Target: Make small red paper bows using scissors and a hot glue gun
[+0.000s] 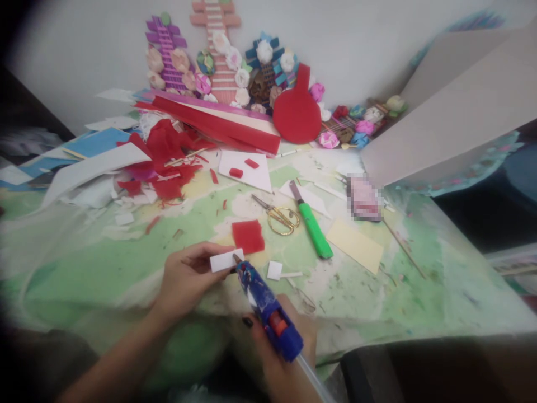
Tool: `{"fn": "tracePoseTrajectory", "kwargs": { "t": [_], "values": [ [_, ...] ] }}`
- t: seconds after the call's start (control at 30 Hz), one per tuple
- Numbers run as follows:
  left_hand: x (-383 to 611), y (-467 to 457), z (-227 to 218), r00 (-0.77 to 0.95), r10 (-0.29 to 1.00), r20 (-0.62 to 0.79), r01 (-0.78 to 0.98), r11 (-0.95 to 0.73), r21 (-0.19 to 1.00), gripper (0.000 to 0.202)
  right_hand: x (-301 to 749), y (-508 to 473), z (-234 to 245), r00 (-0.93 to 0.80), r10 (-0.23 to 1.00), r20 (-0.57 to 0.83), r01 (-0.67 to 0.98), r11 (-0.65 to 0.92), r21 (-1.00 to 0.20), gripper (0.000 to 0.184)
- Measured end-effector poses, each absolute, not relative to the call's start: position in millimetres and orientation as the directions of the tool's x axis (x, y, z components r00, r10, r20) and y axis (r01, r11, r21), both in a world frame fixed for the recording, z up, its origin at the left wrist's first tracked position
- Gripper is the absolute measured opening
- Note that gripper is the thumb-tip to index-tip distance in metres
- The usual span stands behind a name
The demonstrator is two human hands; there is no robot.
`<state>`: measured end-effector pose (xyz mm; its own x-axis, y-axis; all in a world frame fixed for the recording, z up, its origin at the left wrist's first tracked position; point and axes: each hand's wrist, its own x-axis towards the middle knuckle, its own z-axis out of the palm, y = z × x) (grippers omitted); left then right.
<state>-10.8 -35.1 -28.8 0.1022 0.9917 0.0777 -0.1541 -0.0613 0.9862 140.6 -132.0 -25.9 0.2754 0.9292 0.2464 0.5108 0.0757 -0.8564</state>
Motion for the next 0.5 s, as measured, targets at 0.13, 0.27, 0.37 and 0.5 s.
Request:
{"fn": "tracePoseTrajectory", "kwargs": {
  "t": [0.13, 0.27, 0.37, 0.5],
  "values": [
    [-12.2, -33.7, -32.5, 0.093, 0.993, 0.071, -0.115, -0.060, 0.992, 0.019, 137.2, -134.8, -27.0, 0.238, 0.951, 0.196, 0.487, 0.058, -0.872, 0.027],
    [-12.6, -33.5, -35.0, 0.098, 0.995, 0.037, -0.124, -0.025, 0.992, 0.022, 135.1, -137.1, -27.3, 0.191, 0.966, 0.175, 0.488, 0.061, -0.871, 0.027],
    [-12.4, -33.9, -35.4, 0.108, 0.994, 0.028, -0.138, -0.013, 0.990, 0.023, 135.8, -137.9, -27.6, 0.187, 0.958, 0.219, 0.482, 0.104, -0.870, 0.022],
    [-12.5, -34.6, -34.3, 0.103, 0.994, 0.029, -0.133, -0.015, 0.991, 0.022, 136.4, -137.9, -29.0, 0.224, 0.944, 0.243, 0.475, 0.112, -0.873, 0.021]
  ]
}}
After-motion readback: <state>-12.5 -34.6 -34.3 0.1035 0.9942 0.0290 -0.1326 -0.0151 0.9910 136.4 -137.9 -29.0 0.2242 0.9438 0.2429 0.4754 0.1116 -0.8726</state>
